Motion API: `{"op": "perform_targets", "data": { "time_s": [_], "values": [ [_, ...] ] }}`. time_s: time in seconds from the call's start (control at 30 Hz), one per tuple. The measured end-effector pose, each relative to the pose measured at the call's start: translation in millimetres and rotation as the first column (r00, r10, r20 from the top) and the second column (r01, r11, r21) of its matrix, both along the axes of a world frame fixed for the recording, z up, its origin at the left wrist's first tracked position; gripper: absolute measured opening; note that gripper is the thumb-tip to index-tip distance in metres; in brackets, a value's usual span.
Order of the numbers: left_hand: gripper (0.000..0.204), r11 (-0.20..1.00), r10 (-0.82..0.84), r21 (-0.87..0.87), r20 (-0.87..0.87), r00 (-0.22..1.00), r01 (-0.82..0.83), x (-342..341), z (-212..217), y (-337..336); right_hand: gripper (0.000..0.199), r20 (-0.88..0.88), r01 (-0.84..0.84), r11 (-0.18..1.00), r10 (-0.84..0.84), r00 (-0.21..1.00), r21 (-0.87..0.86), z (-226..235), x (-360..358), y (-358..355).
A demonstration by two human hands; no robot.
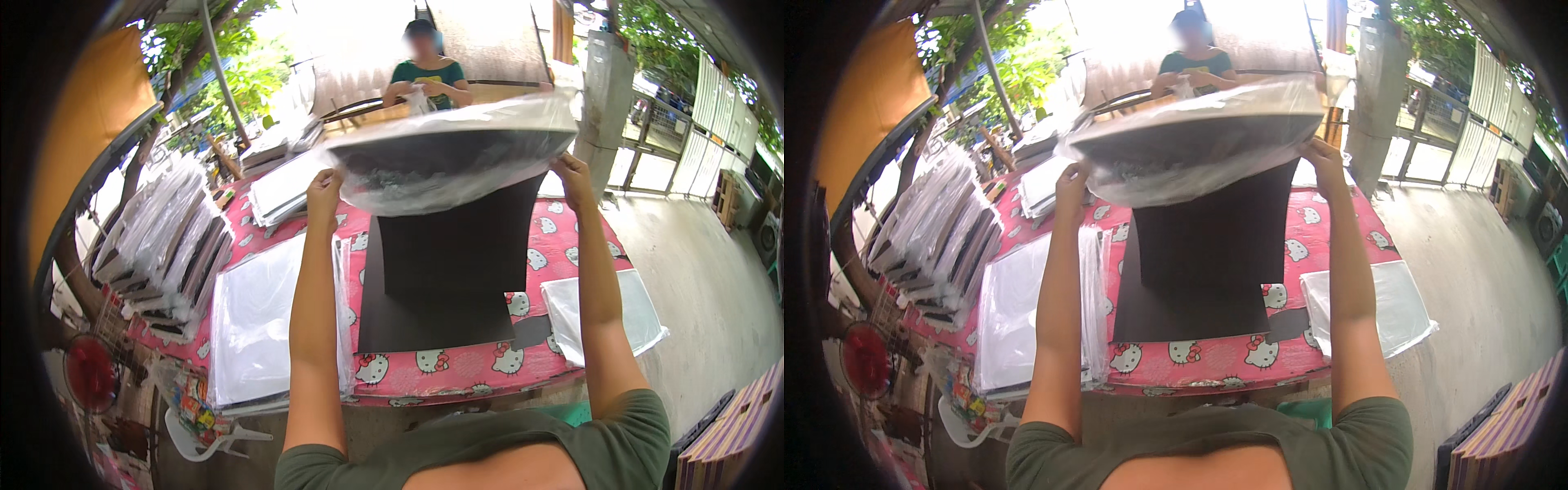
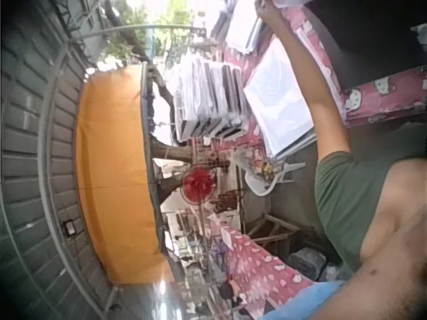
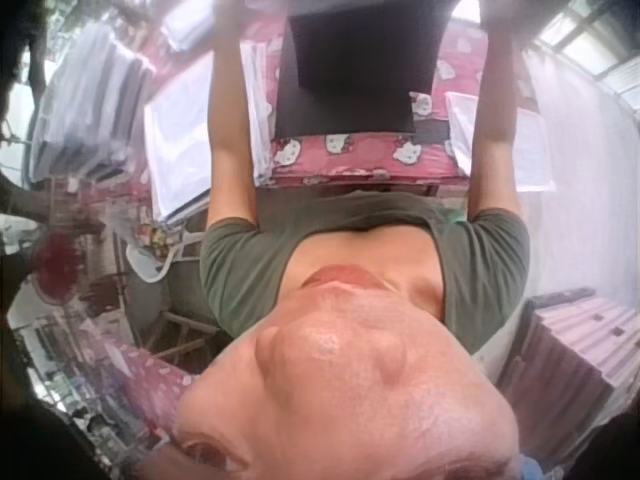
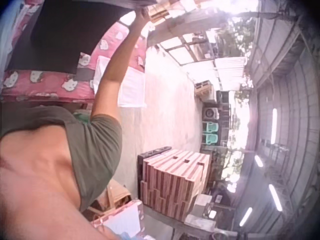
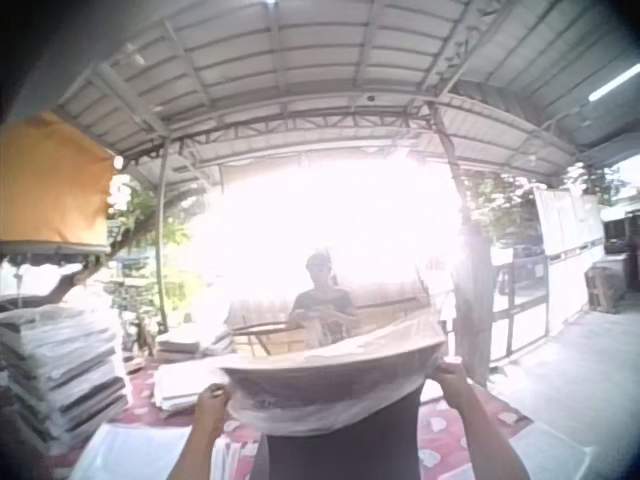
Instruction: The person puts large sheets of paper or plastic into clear plastic bags by hand and stacks them on a table.
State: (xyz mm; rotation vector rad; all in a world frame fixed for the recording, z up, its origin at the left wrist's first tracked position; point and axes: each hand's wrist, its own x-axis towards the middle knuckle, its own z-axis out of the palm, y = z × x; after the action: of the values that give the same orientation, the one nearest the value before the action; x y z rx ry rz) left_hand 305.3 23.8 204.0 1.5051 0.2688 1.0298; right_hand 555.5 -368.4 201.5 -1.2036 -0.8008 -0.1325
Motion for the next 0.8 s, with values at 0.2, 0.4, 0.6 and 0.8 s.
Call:
{"op": "perform_targets", "data": {
  "time_s": [0.2,0.4,0.6,0.8],
  "values": [
    [0.026,0.988,0.092,-0.140,0.258,0.962,-0.057,23.5,60.9,-36.7,0.020,-0.046,0.105,0.976,-0.098,0.994,0.193,58.7,-2.9,10.9],
    [0.047,0.966,0.091,0.228,0.147,0.985,-0.124,-16.1,64.2,-28.5,0.025,-0.038,0.114,0.993,-0.113,0.993,0.013,19.9,-32.2,4.8],
    [0.025,0.997,-0.074,0.039,0.113,0.991,0.070,-25.0,-15.6,11.1,0.024,-0.066,-0.027,0.986,0.016,0.998,-0.162,-62.1,-32.6,18.4],
    [0.025,0.987,-0.118,-0.058,0.373,0.920,0.150,-44.3,-0.8,-17.1,0.045,-0.060,0.031,0.997,-0.035,0.998,-0.076,-16.8,-66.0,22.4]
  ]
}}
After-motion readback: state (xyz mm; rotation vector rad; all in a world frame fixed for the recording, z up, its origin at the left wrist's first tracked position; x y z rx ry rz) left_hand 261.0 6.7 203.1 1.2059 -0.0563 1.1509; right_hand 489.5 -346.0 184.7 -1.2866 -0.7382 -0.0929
